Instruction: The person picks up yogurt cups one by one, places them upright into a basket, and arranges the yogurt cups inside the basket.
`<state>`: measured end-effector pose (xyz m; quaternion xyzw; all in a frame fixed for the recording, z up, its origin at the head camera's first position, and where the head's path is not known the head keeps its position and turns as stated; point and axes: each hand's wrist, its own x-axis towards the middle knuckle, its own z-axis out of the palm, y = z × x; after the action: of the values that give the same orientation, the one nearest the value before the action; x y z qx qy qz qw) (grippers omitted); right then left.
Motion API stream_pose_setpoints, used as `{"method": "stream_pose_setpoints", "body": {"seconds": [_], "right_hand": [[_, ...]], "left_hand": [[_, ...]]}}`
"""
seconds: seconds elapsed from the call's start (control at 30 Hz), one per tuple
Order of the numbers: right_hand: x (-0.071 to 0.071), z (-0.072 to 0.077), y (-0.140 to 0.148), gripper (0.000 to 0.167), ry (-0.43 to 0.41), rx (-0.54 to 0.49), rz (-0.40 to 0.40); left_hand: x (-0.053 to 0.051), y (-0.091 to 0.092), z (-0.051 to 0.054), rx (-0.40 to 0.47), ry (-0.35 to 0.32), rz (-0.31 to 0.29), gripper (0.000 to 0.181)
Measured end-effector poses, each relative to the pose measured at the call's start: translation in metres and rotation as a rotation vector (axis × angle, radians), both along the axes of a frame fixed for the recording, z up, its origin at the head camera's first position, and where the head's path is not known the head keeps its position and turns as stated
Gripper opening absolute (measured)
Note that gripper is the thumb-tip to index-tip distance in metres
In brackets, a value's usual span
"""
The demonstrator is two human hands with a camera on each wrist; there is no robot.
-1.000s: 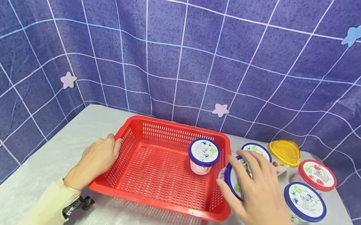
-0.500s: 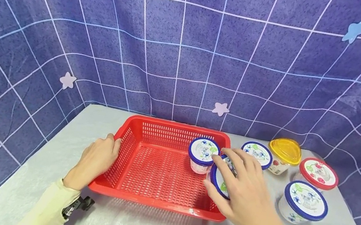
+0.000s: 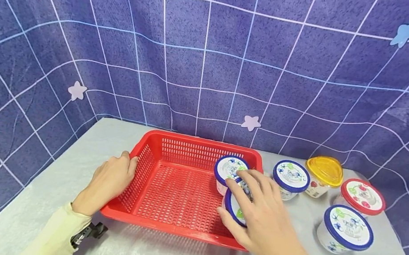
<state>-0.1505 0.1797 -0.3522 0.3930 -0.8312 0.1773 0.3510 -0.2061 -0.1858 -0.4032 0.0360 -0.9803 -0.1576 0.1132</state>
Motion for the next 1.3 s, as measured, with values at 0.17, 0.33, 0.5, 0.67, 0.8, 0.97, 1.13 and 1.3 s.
{"method": "stream_pose_setpoints", "body": {"seconds": [0.17, 0.33, 0.5, 0.67, 0.8, 0.97, 1.13, 1.3], "right_hand": [[-0.003, -0.007, -0.004, 0.052, -0.007, 0.022, 0.016], [-0.006, -0.013, -0.005, 0.053, -0.072, 0.074, -0.015], [-0.009, -0.019, -0.006, 0.052, -0.141, 0.143, -0.051], [-0.012, -0.025, -0.008, 0.051, -0.149, 0.18, -0.057], [-0.015, -0.029, -0.009, 0.05, -0.154, 0.187, -0.062], [-0.019, -0.034, -0.013, 0.05, -0.17, 0.195, -0.052], [-0.021, -0.038, -0.017, 0.054, -0.2, 0.214, -0.061], [-0.023, -0.041, -0.018, 0.058, -0.219, 0.233, -0.053]], "left_hand": [[0.001, 0.0, 0.0, 0.0, 0.003, -0.001, 0.033], [0.001, 0.0, 0.001, -0.001, 0.005, 0.0, 0.034], [0.001, 0.0, 0.001, 0.002, -0.001, 0.005, 0.034], [0.002, 0.001, 0.001, 0.004, -0.001, 0.002, 0.034], [0.002, 0.001, 0.0, 0.006, 0.01, -0.004, 0.035], [0.002, 0.0, 0.0, 0.004, 0.013, -0.001, 0.036], [0.001, 0.001, 0.0, 0.015, 0.0, 0.001, 0.035], [0.001, 0.001, 0.001, 0.021, -0.017, 0.0, 0.035]]}}
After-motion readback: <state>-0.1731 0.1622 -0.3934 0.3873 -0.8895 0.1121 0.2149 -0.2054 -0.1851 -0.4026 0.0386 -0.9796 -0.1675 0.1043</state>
